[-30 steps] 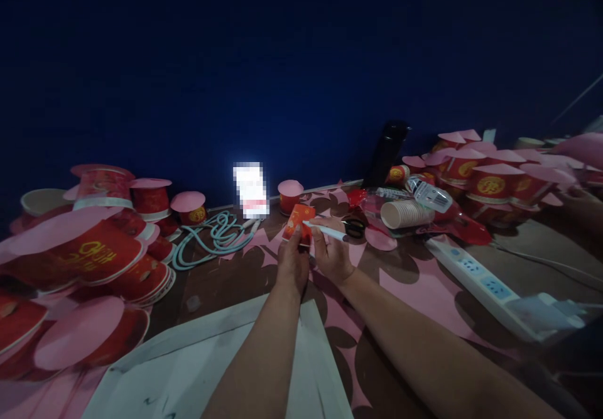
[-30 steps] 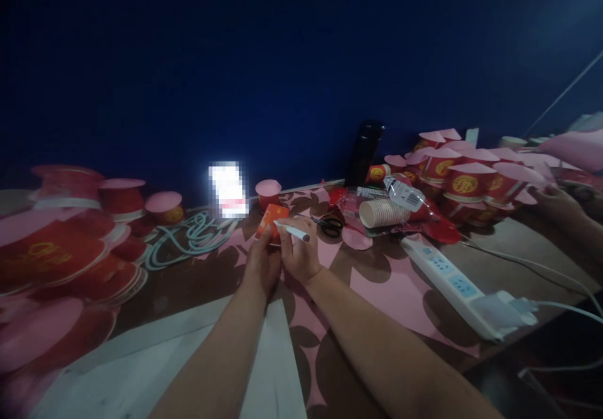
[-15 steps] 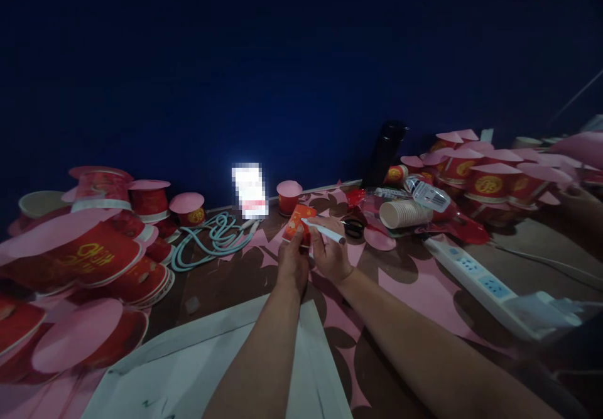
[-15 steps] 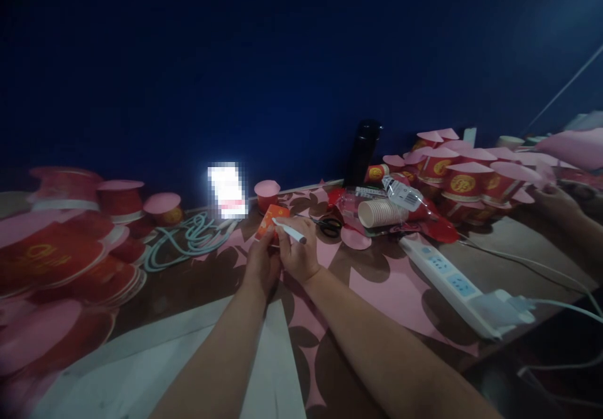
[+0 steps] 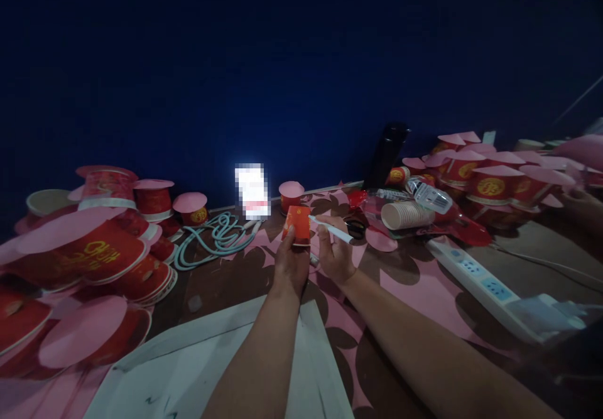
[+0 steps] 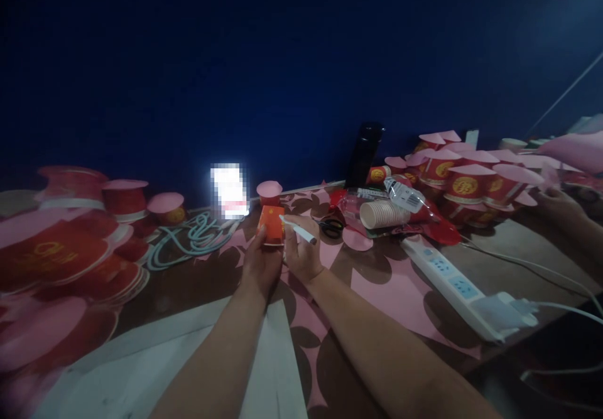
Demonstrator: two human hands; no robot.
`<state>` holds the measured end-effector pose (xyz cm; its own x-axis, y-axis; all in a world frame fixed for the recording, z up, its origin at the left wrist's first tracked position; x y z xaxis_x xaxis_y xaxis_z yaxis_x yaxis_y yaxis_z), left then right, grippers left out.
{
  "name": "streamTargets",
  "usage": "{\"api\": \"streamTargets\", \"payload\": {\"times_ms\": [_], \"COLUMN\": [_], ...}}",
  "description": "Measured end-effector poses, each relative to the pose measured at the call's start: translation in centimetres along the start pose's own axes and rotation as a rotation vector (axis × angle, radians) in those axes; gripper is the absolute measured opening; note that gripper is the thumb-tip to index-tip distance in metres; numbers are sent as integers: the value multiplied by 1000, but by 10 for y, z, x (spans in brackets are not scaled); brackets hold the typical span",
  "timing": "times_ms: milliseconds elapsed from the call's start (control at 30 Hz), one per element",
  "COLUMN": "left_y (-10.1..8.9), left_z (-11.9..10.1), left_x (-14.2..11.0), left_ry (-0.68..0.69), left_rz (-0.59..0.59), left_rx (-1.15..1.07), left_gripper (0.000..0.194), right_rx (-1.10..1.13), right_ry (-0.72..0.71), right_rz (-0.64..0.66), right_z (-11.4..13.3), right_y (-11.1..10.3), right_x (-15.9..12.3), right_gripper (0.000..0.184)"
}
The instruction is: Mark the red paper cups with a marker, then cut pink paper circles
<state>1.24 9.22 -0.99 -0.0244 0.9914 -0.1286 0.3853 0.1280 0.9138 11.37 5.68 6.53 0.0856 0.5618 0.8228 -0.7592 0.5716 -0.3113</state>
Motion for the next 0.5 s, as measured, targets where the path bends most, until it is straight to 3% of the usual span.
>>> {"api": "streamTargets", "payload": {"times_ms": [500], "left_y": [-1], "left_z": [5], "left_x": [-1], "left_ry": [-38], "left_rz": [-10], "left_rx": [16], "left_gripper": [19], "right_rx": [-5], "right_ry": [-67], "right_rz": [44], "right_z": [9], "right_y": [4], "right_x": [-1], "right_gripper": [20]}}
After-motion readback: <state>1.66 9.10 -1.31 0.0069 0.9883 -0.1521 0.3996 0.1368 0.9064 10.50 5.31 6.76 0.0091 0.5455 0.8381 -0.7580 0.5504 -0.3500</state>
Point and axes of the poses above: each hand's wrist, its own x-axis towards the middle knuckle, its own y-axis out of the palm, z = x × y, the point moved 7 cm from there along x, towards the middle knuckle, and after that the axes turned 4 degrees about -x, right-handed, at the moved point
